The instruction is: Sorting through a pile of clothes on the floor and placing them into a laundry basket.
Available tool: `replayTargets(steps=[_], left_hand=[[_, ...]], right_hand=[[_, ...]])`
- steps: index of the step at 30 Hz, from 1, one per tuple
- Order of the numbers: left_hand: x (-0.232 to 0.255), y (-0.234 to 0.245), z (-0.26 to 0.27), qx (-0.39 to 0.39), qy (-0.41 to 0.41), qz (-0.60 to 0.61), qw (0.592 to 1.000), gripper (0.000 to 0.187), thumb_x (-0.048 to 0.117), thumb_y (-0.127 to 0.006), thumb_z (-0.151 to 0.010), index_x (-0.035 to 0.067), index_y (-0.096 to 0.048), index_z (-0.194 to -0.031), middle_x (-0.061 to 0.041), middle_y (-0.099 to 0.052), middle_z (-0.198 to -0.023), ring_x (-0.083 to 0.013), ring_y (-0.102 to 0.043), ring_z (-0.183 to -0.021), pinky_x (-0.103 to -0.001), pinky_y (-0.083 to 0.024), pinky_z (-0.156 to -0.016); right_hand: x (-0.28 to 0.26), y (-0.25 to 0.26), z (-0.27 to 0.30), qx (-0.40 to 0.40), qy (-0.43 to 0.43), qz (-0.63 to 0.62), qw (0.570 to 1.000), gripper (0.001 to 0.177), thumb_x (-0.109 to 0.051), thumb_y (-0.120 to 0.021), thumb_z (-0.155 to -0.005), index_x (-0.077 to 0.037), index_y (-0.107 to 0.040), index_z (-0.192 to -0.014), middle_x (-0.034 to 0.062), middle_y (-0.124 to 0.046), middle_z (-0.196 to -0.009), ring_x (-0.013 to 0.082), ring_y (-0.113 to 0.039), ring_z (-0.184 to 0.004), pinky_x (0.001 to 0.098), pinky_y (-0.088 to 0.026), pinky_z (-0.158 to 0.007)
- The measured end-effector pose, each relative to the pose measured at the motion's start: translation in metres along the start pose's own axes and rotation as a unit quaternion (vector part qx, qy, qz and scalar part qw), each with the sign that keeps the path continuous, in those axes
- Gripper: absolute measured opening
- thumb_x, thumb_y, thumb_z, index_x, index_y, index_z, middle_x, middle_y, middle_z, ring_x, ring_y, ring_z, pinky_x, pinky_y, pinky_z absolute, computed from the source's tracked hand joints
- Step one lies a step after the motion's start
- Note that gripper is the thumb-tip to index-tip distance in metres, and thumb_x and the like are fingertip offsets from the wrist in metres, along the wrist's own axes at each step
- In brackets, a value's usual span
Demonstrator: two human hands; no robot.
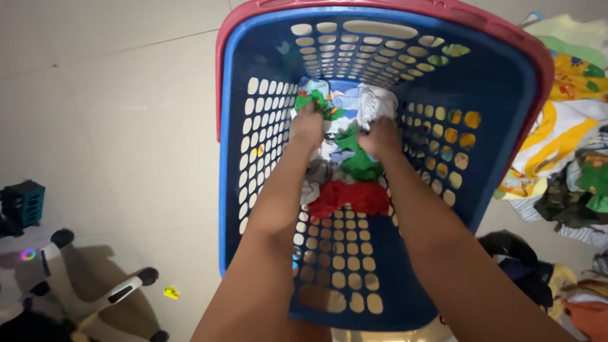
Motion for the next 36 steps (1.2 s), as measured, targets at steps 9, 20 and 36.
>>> replayTargets(steps=[9, 20, 36], left_hand=[[0.015, 0.018, -0.074, 0.157, -0.098, -0.153, 0.971, 0.062, 0.017, -0.049, -0.094, 0.008, -0.032, -0.153, -0.016, -0.026, -0.161, -0.0359, -0.040, -0.139, -0.051, -0.031, -0.112], [0.011, 0.010, -0.092, 0.207, -0.096, -0.151, 0.962, 0.053, 0.013, -0.055, -0.094, 0.009, -0.048, -0.146, -0.012, -0.050, -0.142, -0.0288, -0.064, -0.108, -0.046, -0.051, -0.088], [0.017, 0.026, 0.004, 0.113, -0.076, 0.060, 0.989, 0.030, 0.026, -0.071, -0.082, 0.003, -0.075, -0.102, -0.021, -0.070, -0.111, -0.0374, -0.067, -0.105, -0.046, -0.052, -0.093]], right_hand=[[-0.016, -0.021, -0.083, 0.213, 0.151, -0.043, 0.964, 0.032, -0.014, -0.067, -0.088, -0.006, -0.068, -0.119, 0.0150, -0.065, -0.126, 0.0335, -0.058, -0.129, 0.0416, -0.048, -0.116], [-0.023, -0.099, -0.090, -0.041, 0.067, 0.061, 0.995, 0.046, -0.027, -0.070, -0.083, -0.009, -0.066, -0.126, 0.0177, -0.070, -0.123, 0.0353, -0.066, -0.117, 0.0502, -0.051, -0.100], [0.114, -0.035, -0.057, 0.299, -0.058, -0.746, 0.592, 0.031, 0.001, -0.073, -0.074, 0.009, -0.065, -0.103, 0.0145, -0.069, -0.093, 0.0259, -0.069, -0.081, 0.0393, -0.057, -0.072]])
Point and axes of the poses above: each hand's wrist, its own z-axis away from the middle knuckle, its own y-axis out of the back of the hand, x = y × z, the point moved 9 cm from there along -z, towards the middle knuckle
